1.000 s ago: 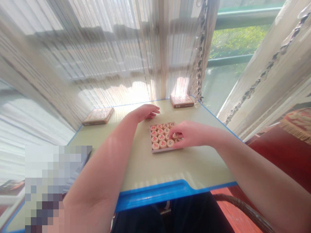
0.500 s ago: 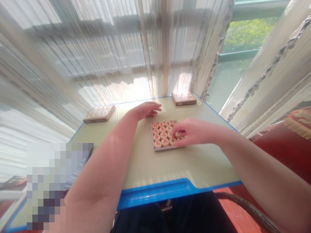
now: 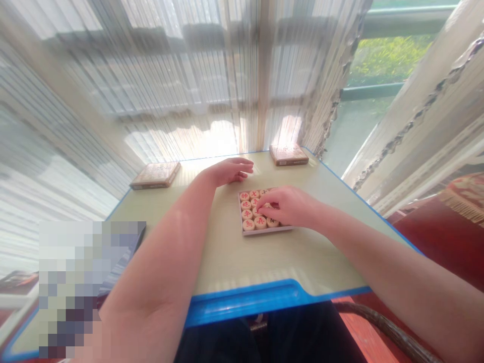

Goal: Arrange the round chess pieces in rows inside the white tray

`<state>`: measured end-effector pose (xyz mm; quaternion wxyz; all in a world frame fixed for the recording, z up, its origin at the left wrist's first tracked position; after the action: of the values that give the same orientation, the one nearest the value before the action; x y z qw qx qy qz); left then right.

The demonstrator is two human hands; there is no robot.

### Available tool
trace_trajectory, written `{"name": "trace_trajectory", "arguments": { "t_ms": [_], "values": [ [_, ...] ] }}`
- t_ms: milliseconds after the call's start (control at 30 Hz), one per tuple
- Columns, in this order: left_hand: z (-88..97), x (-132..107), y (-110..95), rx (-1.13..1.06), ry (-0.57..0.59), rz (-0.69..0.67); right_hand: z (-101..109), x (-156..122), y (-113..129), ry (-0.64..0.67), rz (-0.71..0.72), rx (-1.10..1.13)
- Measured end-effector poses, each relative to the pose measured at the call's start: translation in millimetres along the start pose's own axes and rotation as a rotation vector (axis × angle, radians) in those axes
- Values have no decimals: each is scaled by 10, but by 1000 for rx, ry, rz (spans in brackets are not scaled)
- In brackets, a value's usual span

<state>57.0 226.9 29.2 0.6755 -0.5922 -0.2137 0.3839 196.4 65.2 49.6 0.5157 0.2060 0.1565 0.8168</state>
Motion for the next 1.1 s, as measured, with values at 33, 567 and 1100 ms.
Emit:
{"name": "trace_trajectory", "arguments": {
  "t_ms": [33,567,1100],
  "values": [
    [2,-2,1,-3,4,-1,3,3,-9,-4,-3,6],
    [44,27,35,-66,17,-2,53,58,22,-234,2,-6],
    [52,-3,33,-144,38,4,-67,151,-45,-193,-35,-36]
  ]
}}
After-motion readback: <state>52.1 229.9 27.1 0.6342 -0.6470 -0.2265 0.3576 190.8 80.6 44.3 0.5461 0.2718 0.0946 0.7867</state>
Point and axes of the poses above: each hand's wrist, its own x-axis towards the middle knuckle, its own z-axis out of the back of the hand, y = z × x, the point moved 3 cm from there along x, towards the middle knuckle, and after that the axes turned 5 degrees about x, right-handed, at the moved point
